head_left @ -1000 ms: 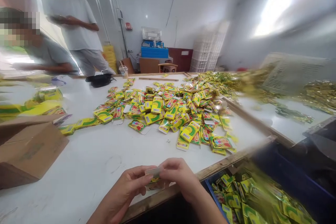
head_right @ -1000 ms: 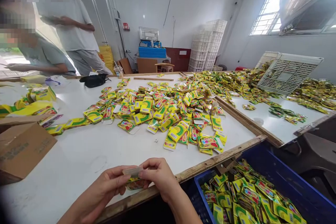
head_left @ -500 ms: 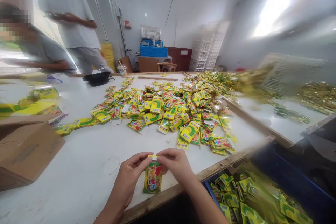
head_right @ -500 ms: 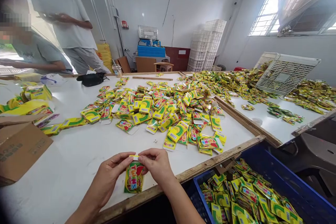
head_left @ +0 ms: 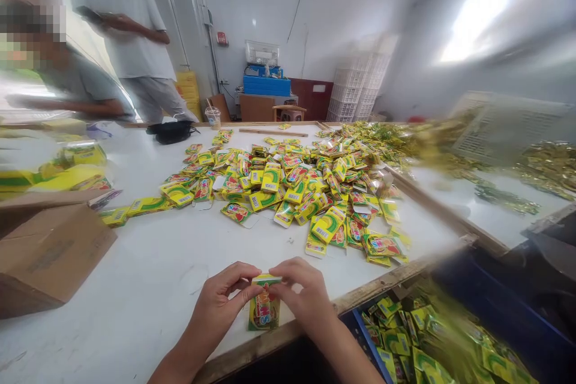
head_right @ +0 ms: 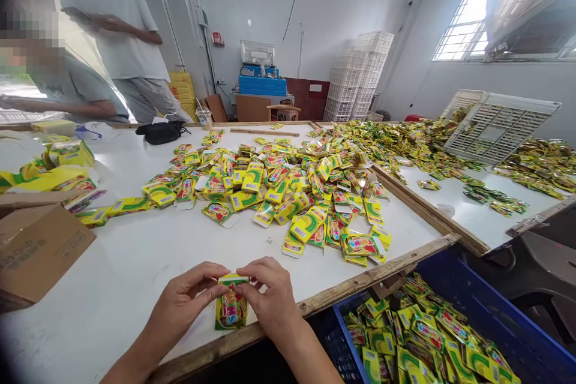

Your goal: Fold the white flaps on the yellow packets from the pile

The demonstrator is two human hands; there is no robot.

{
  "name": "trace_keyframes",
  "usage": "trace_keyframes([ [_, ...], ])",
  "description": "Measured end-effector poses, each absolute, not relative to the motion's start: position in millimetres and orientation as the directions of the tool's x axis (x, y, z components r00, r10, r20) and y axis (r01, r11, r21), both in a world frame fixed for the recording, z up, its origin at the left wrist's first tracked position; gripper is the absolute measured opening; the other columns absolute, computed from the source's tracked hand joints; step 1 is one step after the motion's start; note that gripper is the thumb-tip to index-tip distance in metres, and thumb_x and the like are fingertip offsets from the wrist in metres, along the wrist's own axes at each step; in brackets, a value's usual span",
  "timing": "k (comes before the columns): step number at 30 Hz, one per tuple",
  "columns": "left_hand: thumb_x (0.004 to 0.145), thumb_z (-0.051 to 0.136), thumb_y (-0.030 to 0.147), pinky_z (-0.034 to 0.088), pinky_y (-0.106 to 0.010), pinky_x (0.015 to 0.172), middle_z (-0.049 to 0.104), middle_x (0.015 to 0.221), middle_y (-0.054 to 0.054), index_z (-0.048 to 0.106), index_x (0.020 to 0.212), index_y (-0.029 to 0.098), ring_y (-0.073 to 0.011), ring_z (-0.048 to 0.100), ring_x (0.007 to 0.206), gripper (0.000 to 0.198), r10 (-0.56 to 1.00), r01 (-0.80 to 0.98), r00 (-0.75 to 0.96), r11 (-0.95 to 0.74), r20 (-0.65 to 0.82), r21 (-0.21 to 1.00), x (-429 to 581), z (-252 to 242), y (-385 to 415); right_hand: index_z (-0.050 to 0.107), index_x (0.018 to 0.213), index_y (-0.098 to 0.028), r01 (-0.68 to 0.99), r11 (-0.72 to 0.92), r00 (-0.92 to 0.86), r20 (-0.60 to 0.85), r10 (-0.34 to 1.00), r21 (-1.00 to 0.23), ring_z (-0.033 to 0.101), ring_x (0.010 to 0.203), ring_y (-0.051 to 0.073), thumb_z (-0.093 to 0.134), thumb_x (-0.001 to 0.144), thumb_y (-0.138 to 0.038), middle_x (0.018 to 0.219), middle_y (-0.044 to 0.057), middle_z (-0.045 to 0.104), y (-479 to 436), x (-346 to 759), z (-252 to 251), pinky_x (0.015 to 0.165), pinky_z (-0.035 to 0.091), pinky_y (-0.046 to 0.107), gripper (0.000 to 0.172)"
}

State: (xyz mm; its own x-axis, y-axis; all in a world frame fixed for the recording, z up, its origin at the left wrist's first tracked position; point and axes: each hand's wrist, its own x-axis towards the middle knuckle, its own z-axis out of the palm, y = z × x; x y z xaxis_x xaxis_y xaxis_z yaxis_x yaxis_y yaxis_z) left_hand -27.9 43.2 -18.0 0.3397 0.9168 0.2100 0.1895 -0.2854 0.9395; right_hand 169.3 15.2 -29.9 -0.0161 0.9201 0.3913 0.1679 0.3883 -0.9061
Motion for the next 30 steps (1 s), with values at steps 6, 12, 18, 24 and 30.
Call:
trace_keyframes([
  [6,0.092,0.058,0.019,0.052,-0.028,0.079,0.06,0.095,-0.002,0.066,0.12,0.034,-0.0167,0.061,0.092,0.033,0.831,0.226,0.463,-0.447,0.309,0.865,-30.6,-20.6,36.9,0.073,0.107,-0.03,0.205,0.425,0.07,0.447,0.892,-0.882,0.064,0.097,0.019,0.069,0.081,-0.009,0.105,0.004,0.069,4.1,157.6,-31.5,0.088,0.052,0.031,0.033],
  [12,0.083,0.07,0.028,0.058,-0.029,0.082,0.067,0.111,-0.002,0.063,0.123,0.032,-0.0195,0.067,0.095,0.041,0.944,0.207,0.301,-0.202,0.134,0.957,-30.3,-32.3,32.1,0.076,0.093,-0.021,0.173,0.36,0.044,0.373,0.927,-0.917,0.067,0.08,0.016,0.066,0.083,-0.012,0.088,0.003,0.074,7.8,164.1,-13.1,0.071,0.052,0.022,0.017],
  [18,0.078,0.074,0.036,0.058,-0.031,0.087,0.077,0.1,-0.001,0.07,0.11,0.027,-0.0243,0.07,0.1,0.034,0.956,0.191,0.291,-0.008,-0.048,0.982,-27.8,-29.2,32.7,0.078,0.084,-0.017,0.504,0.401,-0.411,0.196,0.89,-0.765,0.06,0.061,0.01,0.06,0.083,-0.011,0.073,0.002,0.075,23.1,196.8,43.3,0.059,0.041,0.018,0.02],
  [24,0.077,0.074,0.036,0.058,-0.03,0.085,0.077,0.106,-0.001,0.072,0.107,0.027,-0.0243,0.071,0.097,0.032,0.963,0.214,0.265,-0.006,-0.052,0.977,-27.1,-22.0,29.6,0.078,0.08,-0.013,0.645,0.536,-0.645,-0.012,0.764,-0.545,0.052,0.053,0.009,0.067,0.076,-0.014,0.065,0.002,0.072,48.0,202.8,81.1,0.05,0.032,0.017,0.012],
  [30,0.081,0.071,0.032,0.057,-0.028,0.083,0.078,0.101,-0.001,0.071,0.109,0.028,-0.0223,0.072,0.094,0.029,0.95,0.197,0.308,-0.018,-0.045,0.98,-26.0,-23.4,25.5,0.079,0.079,-0.017,0.688,0.593,-0.695,-0.145,0.704,-0.417,0.048,0.051,0.009,0.069,0.079,-0.024,0.06,0.001,0.067,53.7,192.6,96.5,0.047,0.029,0.018,0.012],
])
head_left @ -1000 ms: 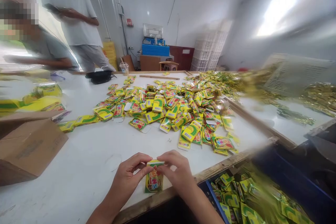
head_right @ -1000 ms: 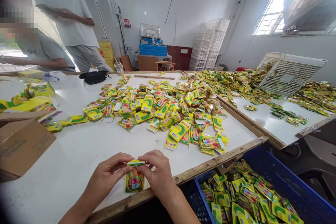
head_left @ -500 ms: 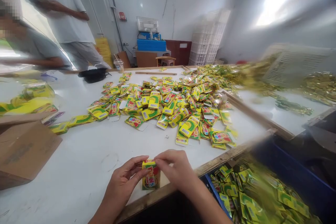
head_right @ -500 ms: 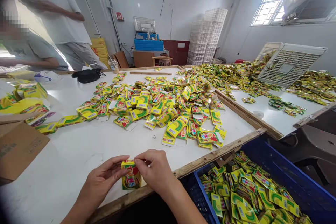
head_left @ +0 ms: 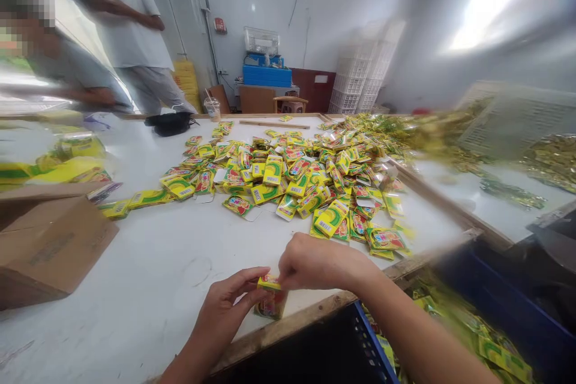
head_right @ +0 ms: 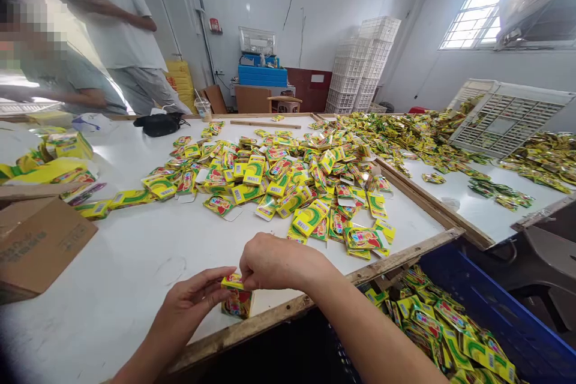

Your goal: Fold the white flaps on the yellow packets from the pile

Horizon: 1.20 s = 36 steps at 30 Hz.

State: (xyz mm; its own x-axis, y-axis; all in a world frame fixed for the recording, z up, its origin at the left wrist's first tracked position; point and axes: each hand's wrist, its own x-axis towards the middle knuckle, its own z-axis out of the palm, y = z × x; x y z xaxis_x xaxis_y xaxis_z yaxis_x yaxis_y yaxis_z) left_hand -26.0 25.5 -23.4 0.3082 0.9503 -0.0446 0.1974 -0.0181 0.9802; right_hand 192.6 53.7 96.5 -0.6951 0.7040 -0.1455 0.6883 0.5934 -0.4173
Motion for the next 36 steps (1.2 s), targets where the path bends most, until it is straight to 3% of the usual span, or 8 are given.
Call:
trace_keyframes([
  [6,0.08,0.071,0.031,0.058,-0.027,0.08,0.077,0.098,0.001,0.072,0.105,0.029,-0.0201,0.072,0.087,0.025,0.958,0.215,0.287,-0.066,0.001,0.974,-26.5,-24.4,27.0,0.076,0.079,-0.014,0.729,0.659,-0.685,-0.183,0.706,-0.185,0.059,0.056,0.016,0.07,0.077,-0.027,0.065,0.008,0.071,44.8,172.1,108.6,0.047,0.031,0.023,0.015],
  [10,0.084,0.068,0.031,0.057,-0.03,0.083,0.075,0.104,-0.001,0.07,0.112,0.028,-0.0208,0.071,0.09,0.028,0.95,0.199,0.307,-0.12,0.054,0.973,-29.3,-23.8,27.5,0.075,0.086,-0.011,0.799,0.586,-0.592,-0.009,0.806,-0.132,0.066,0.07,0.023,0.064,0.08,-0.019,0.075,0.014,0.073,39.7,166.2,83.4,0.058,0.041,0.027,0.014],
  [12,0.086,0.065,0.031,0.057,-0.031,0.083,0.073,0.107,-0.003,0.07,0.111,0.028,-0.0211,0.07,0.091,0.026,0.939,0.194,0.326,-0.179,0.109,0.964,-30.2,-24.6,27.6,0.075,0.086,-0.014,0.782,0.571,-0.573,0.071,0.816,-0.25,0.067,0.074,0.023,0.063,0.082,-0.015,0.077,0.011,0.074,39.5,170.7,68.4,0.065,0.044,0.027,0.013],
  [16,0.09,0.061,0.029,0.057,-0.029,0.081,0.07,0.109,-0.004,0.07,0.109,0.028,-0.0213,0.067,0.097,0.021,0.922,0.163,0.348,-0.239,0.17,0.957,-29.7,-27.2,27.9,0.075,0.09,-0.021,0.592,0.487,-0.505,0.175,0.845,-0.642,0.066,0.073,0.016,0.075,0.079,-0.02,0.082,0.002,0.073,39.3,185.3,43.4,0.066,0.047,0.022,0.011],
  [20,0.091,0.058,0.025,0.055,-0.029,0.083,0.065,0.115,-0.005,0.065,0.12,0.03,-0.0222,0.062,0.106,0.03,0.892,0.203,0.38,-0.338,0.244,0.919,-26.5,-23.1,28.2,0.071,0.087,-0.02,0.447,0.367,-0.302,0.248,0.92,-0.816,0.064,0.071,0.014,0.079,0.073,-0.015,0.08,-0.001,0.07,30.3,186.1,16.9,0.064,0.049,0.022,0.017],
  [25,0.091,0.058,0.021,0.053,-0.032,0.091,0.066,0.111,-0.005,0.066,0.121,0.032,-0.0215,0.062,0.105,0.033,0.843,0.242,0.44,-0.442,0.309,0.864,-21.3,-16.8,27.9,0.068,0.081,-0.02,0.256,0.361,-0.147,0.333,0.931,-0.897,0.064,0.081,0.015,0.073,0.076,-0.012,0.089,0.001,0.069,16.7,176.0,-7.3,0.067,0.052,0.023,0.01],
  [32,0.088,0.062,0.034,0.055,-0.031,0.091,0.071,0.115,-0.003,0.068,0.116,0.029,-0.0244,0.066,0.107,0.03,0.913,0.268,0.371,-0.278,0.168,0.922,-25.4,-16.7,27.4,0.071,0.086,-0.02,0.198,0.287,-0.031,0.286,0.958,-0.937,0.064,0.072,0.015,0.075,0.073,-0.017,0.078,-0.001,0.068,10.7,168.6,-3.9,0.066,0.052,0.024,0.014],
  [36,0.092,0.052,0.043,0.056,-0.031,0.086,0.074,0.107,-0.002,0.064,0.122,0.028,-0.023,0.07,0.097,0.036,0.939,0.373,0.32,-0.245,0.123,0.895,13.9,7.5,57.3,0.072,0.086,-0.023,0.24,0.228,0.247,0.287,0.926,-0.944,0.067,0.076,0.021,0.069,0.079,-0.024,0.083,0.004,0.072,-18.5,239.3,16.7,0.072,0.053,0.032,0.007],
])
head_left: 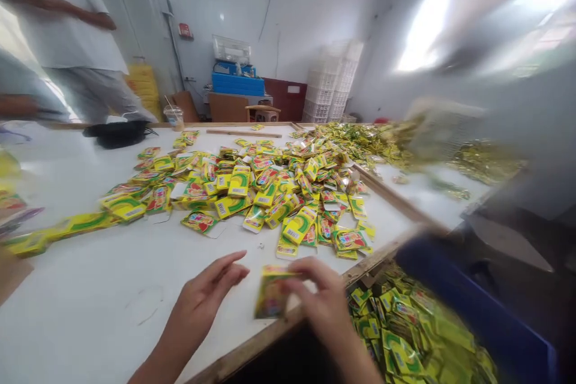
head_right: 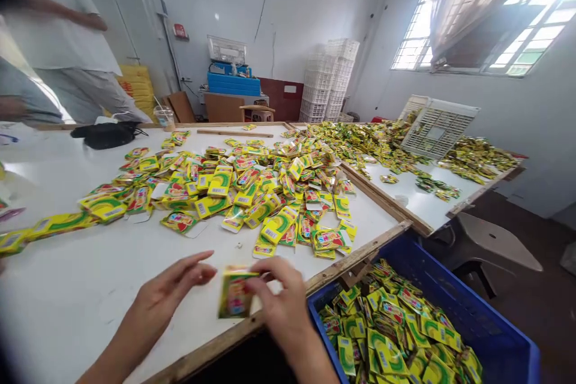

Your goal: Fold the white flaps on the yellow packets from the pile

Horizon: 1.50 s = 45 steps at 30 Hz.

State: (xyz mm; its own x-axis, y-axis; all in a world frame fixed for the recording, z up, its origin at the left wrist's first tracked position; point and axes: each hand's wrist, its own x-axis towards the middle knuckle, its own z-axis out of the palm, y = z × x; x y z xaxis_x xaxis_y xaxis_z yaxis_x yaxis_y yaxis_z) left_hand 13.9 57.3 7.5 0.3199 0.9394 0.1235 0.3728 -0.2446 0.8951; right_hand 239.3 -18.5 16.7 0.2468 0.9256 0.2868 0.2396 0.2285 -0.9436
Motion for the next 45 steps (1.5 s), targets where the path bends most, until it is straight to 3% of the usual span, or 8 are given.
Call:
trace_keyframes([
  [4,0.081,0.067,0.039,0.047,-0.037,0.097,0.07,0.114,-0.009,0.071,0.107,0.02,-0.0281,0.061,0.111,0.032,0.893,0.479,0.395,-0.401,0.217,0.781,109.2,16.9,99.3,0.076,0.08,-0.032,0.503,-0.059,0.491,0.228,0.841,-0.862,0.067,0.081,0.033,0.069,0.076,-0.03,0.088,0.012,0.072,-75.8,371.0,12.2,0.074,0.049,0.047,0.008],
  [9,0.054,0.086,0.024,0.029,-0.057,0.105,0.062,0.126,-0.018,0.057,0.129,0.017,-0.0415,0.045,0.125,0.081,0.9,0.507,0.391,-0.386,0.193,0.771,193.9,8.1,138.1,0.076,0.09,-0.039,0.44,-0.156,0.69,0.221,0.689,-0.884,0.066,0.082,0.039,0.076,0.064,-0.031,0.092,0.011,0.072,-109.4,434.2,-25.5,0.071,0.046,0.054,0.027],
  [16,0.09,0.053,0.036,0.048,-0.036,0.098,0.061,0.133,-0.01,0.051,0.135,0.022,-0.0241,0.058,0.121,0.047,0.839,0.322,0.538,-0.296,0.084,0.899,112.9,32.1,102.0,0.07,0.11,-0.025,-0.077,0.067,0.399,0.031,0.916,-0.995,0.066,0.069,0.025,0.072,0.076,-0.05,0.1,0.01,0.069,-28.1,299.8,-21.0,0.06,0.055,0.039,0.043],
  [19,0.094,0.05,0.036,0.049,-0.037,0.098,0.064,0.13,-0.008,0.055,0.133,0.024,-0.0237,0.063,0.114,0.041,0.818,0.069,0.575,-0.006,-0.035,0.998,65.5,30.3,59.7,0.071,0.106,-0.019,-0.239,0.1,0.23,0.044,0.972,-0.966,0.061,0.061,0.017,0.064,0.082,-0.054,0.088,0.006,0.069,8.6,247.2,-10.7,0.055,0.053,0.03,0.043],
  [30,0.087,0.061,0.044,0.042,-0.041,0.106,0.066,0.128,-0.003,0.063,0.127,0.027,-0.0274,0.058,0.118,0.043,0.965,-0.007,0.248,0.092,-0.087,0.996,-4.9,-23.7,10.4,0.075,0.076,-0.013,-0.423,-0.16,-0.118,-0.121,0.986,-0.892,0.054,0.054,0.011,0.082,0.068,-0.042,0.069,0.004,0.067,12.1,180.8,-21.8,0.04,0.041,0.017,0.031],
  [35,0.088,0.058,0.033,0.045,-0.043,0.1,0.074,0.109,-0.008,0.074,0.106,0.021,-0.0287,0.061,0.112,0.027,0.878,-0.33,0.429,0.372,-0.213,0.868,-8.5,0.1,8.4,0.072,0.081,-0.011,-0.52,-0.294,-0.312,-0.142,0.939,-0.802,0.064,0.061,0.014,0.086,0.065,-0.03,0.076,0.006,0.069,14.1,184.4,-29.2,0.055,0.053,0.024,0.029],
  [40,0.083,0.06,0.016,0.047,-0.035,0.086,0.074,0.093,-0.008,0.075,0.09,0.019,-0.0238,0.066,0.093,0.017,0.742,-0.34,0.581,0.594,-0.335,0.729,-18.8,14.7,13.4,0.073,0.082,-0.01,-0.511,-0.271,-0.348,-0.092,0.933,-0.816,0.066,0.06,0.016,0.082,0.073,-0.031,0.072,0.007,0.07,10.3,189.4,-31.0,0.06,0.053,0.028,0.025],
  [45,0.076,0.072,0.026,0.045,-0.031,0.076,0.074,0.081,-0.006,0.076,0.081,0.018,-0.0225,0.064,0.08,0.011,0.838,-0.208,0.458,0.425,-0.296,0.881,-12.0,20.4,15.6,0.076,0.081,-0.009,-0.484,-0.263,-0.374,-0.074,0.924,-0.835,0.064,0.059,0.015,0.081,0.072,-0.036,0.07,0.008,0.07,9.7,188.5,-24.9,0.059,0.049,0.026,0.029],
])
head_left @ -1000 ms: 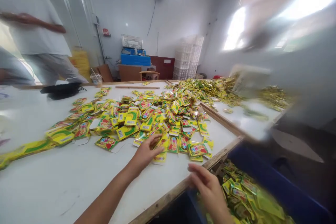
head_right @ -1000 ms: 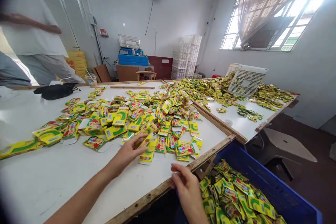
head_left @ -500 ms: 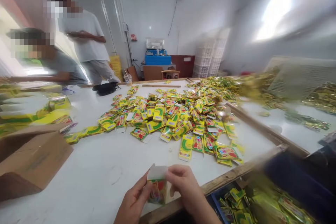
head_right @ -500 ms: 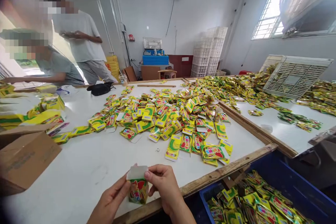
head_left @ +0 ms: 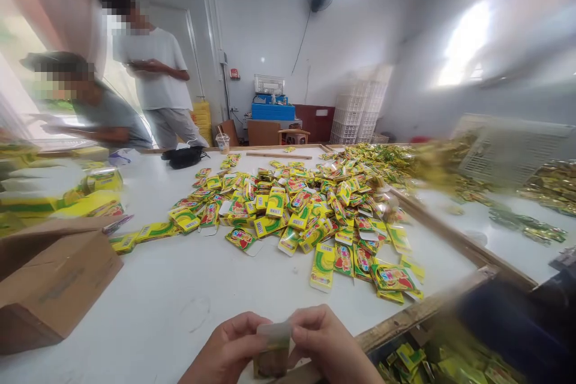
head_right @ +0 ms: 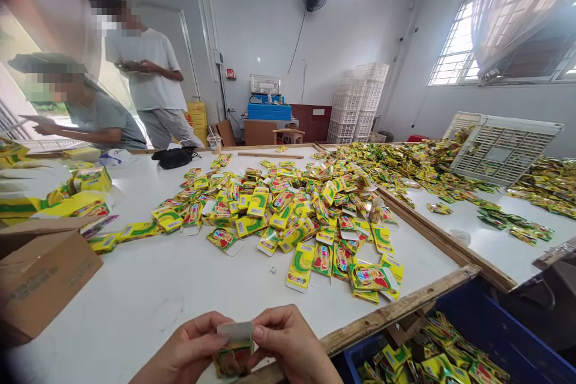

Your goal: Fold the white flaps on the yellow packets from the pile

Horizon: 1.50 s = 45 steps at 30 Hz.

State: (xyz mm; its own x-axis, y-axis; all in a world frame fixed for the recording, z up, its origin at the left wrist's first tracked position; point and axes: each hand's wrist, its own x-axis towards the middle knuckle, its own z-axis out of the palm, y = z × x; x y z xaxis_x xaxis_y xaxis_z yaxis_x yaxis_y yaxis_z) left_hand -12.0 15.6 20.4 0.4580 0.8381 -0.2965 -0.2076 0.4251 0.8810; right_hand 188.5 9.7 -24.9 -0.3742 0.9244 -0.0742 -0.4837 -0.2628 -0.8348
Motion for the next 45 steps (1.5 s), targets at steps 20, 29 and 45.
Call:
trace_keyframes([
  [20,0.083,0.069,0.018,0.048,-0.032,0.087,0.073,0.094,-0.008,0.074,0.1,0.016,-0.0209,0.064,0.093,0.018,0.874,-0.467,0.362,0.472,-0.325,0.748,-8.6,2.0,20.4,0.064,0.071,-0.015,-0.249,-0.319,-0.114,-0.299,0.947,-0.915,0.052,0.051,0.011,0.054,0.058,-0.015,0.06,-0.003,0.056,19.5,163.3,7.1,0.04,0.031,0.017,0.016],
  [29,0.081,0.072,0.028,0.05,-0.032,0.082,0.075,0.094,-0.007,0.076,0.102,0.019,-0.0235,0.064,0.091,0.024,0.927,-0.329,0.306,0.318,-0.218,0.89,-12.7,-1.5,15.0,0.07,0.073,-0.015,-0.243,-0.254,-0.137,-0.226,0.964,-0.936,0.05,0.053,0.011,0.057,0.06,-0.012,0.061,-0.002,0.06,19.4,153.2,3.8,0.043,0.033,0.018,0.018],
  [45,0.077,0.073,0.037,0.054,-0.028,0.073,0.073,0.088,-0.005,0.076,0.097,0.021,-0.0206,0.066,0.079,0.026,0.987,-0.003,0.163,0.001,-0.001,1.0,-16.0,-8.7,27.2,0.077,0.079,-0.016,-0.051,-0.04,-0.063,-0.037,0.997,-0.998,0.06,0.055,0.016,0.081,0.067,-0.04,0.068,0.004,0.069,28.2,155.5,-4.4,0.05,0.048,0.024,0.027],
])
